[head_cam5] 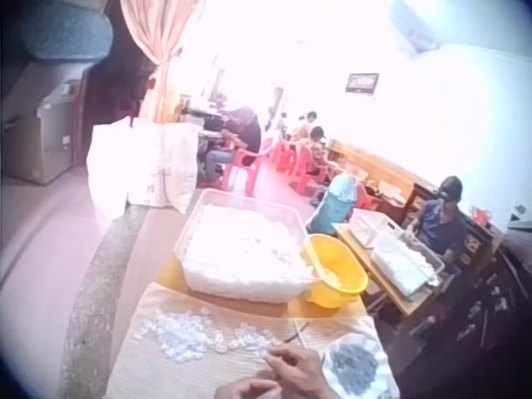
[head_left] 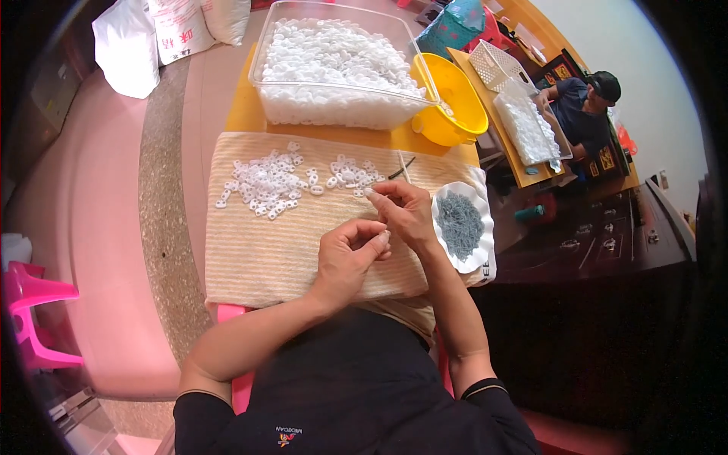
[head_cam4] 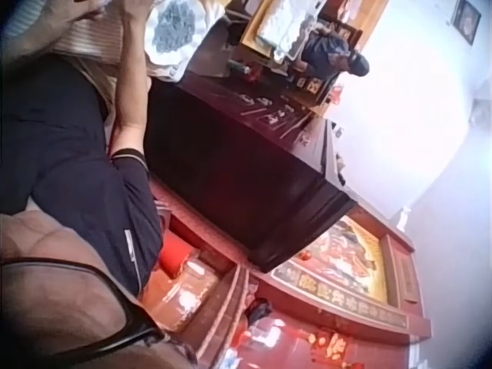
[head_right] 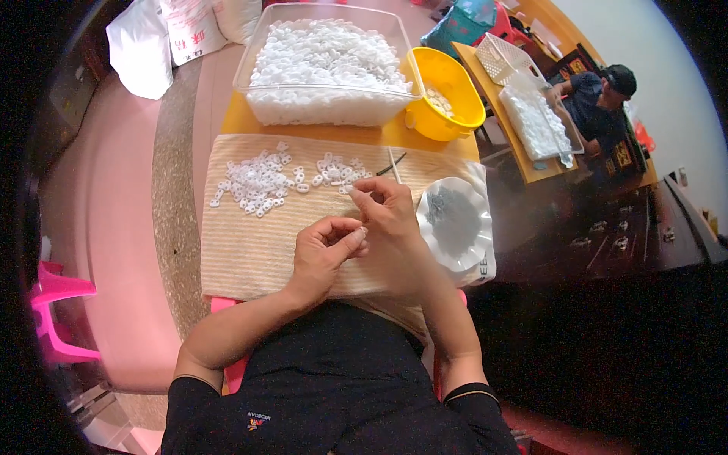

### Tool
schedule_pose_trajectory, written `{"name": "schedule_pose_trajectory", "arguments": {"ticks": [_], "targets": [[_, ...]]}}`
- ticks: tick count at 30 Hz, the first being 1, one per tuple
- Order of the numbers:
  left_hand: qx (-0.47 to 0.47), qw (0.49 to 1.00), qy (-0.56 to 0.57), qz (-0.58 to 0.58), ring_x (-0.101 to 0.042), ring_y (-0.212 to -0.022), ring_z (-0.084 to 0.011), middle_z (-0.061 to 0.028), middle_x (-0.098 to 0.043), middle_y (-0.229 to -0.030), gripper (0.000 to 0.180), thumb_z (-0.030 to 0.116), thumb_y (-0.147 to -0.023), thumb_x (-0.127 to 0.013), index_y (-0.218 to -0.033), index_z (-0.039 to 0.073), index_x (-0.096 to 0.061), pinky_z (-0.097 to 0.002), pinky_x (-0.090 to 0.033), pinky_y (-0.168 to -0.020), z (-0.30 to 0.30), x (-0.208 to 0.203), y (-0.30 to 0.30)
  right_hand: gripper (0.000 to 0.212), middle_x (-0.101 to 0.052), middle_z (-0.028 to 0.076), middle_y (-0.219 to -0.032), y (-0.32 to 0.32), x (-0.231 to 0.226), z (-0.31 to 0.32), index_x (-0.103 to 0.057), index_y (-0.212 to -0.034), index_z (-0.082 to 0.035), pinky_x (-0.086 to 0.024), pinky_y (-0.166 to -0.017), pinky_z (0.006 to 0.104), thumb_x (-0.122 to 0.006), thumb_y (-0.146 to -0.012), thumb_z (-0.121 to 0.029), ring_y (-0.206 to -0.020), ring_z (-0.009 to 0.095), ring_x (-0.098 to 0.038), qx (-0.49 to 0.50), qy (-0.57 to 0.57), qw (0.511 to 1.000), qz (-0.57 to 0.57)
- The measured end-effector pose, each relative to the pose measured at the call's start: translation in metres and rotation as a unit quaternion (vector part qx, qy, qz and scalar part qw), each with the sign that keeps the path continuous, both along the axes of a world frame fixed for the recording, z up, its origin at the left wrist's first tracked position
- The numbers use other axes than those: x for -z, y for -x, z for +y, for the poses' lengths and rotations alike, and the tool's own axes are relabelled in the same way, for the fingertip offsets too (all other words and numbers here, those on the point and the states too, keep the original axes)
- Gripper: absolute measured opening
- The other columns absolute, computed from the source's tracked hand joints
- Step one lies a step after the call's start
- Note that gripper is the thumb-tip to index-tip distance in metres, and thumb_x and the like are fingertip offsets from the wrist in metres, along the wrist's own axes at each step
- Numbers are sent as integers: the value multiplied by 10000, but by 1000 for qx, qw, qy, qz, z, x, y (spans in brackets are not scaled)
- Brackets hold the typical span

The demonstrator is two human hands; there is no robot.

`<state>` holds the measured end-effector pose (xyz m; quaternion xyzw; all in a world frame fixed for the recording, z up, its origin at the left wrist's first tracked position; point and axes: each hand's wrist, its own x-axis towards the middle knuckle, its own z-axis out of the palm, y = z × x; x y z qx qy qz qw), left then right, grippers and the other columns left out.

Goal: The recorder manually assembles small white plastic components by inserting tiny grey pieces into them.

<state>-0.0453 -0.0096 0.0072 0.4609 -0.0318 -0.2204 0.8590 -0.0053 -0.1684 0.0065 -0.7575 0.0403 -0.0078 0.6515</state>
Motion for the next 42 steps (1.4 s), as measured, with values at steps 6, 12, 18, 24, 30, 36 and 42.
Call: {"name": "schedule_pose_trajectory", "arguments": {"ticks": [6, 12, 18, 24, 30, 36, 42], "targets": [[-30, 998, 40, 33, -625, -737, -103, -57, -647, -843, 131, 54, -899, -619, -1001, -28, -625, -247, -559, -711, 0, -1, -3, 134, -575, -47, -672, 12, 0, -2, -672, -958, -8, -346, -492, 169, -691, -832, -48, -566, 6, -456, -12, -1, 1000, 7], [-45, 997, 51, 47, -626, -768, -100, -59, -647, -873, 132, 36, -897, -615, -1017, -19, -624, -249, -565, -715, 1, -1, -4, 158, -558, -67, -725, 15, 10, -7, -674, -963, -21, -295, -484, 171, -696, -807, -17, -579, -6, -407, -37, 38, 998, -46], [-40, 997, 54, 49, -624, -776, -101, -60, -647, -890, 134, 30, -898, -610, -1023, -15, -623, -250, -565, -720, -2, 1, -6, 185, -618, -6, -906, 12, 19, -11, -661, -977, -22, -375, -532, 176, -687, -794, -8, -623, 23, -467, -74, 112, 982, -132], [-36, 997, 42, 51, -623, -770, -114, -53, -639, -877, 131, 57, -898, -622, -1020, 10, -608, -263, -562, -749, 0, 2, -8, 247, -639, 140, -976, 9, 9, -9, -645, -997, -38, -519, -664, 337, -704, -757, -52, -824, 300, -646, -97, 356, 902, -224], [-32, 997, 27, 62, -623, -773, -121, -57, -642, -891, 148, 63, -893, -629, -1026, 5, -603, -273, -562, -741, 0, -1, -8, 155, -644, 111, -888, 45, -23, -31, -655, -924, -17, -485, -567, 284, -697, -775, -31, -648, 211, -614, 4, 379, 899, -219], [-11, 997, 28, 77, -622, -767, -112, -60, -639, -870, 147, 51, -881, -644, -1007, -17, -607, -263, -565, -725, -2, 0, -6, 111, -614, 91, -798, 66, -22, -90, -654, -881, 5, -453, -569, 272, -694, -786, -34, -629, 173, -575, 52, 406, 901, -142], [-6, 997, 15, 73, -620, -766, -111, -61, -642, -870, 149, 46, -879, -643, -1010, -19, -611, -264, -567, -727, -4, 1, -4, 139, -626, 122, -822, 69, -17, -101, -682, -915, -2, -471, -622, 319, -685, -797, -76, -690, 248, -609, 57, 443, 890, -91]]}}
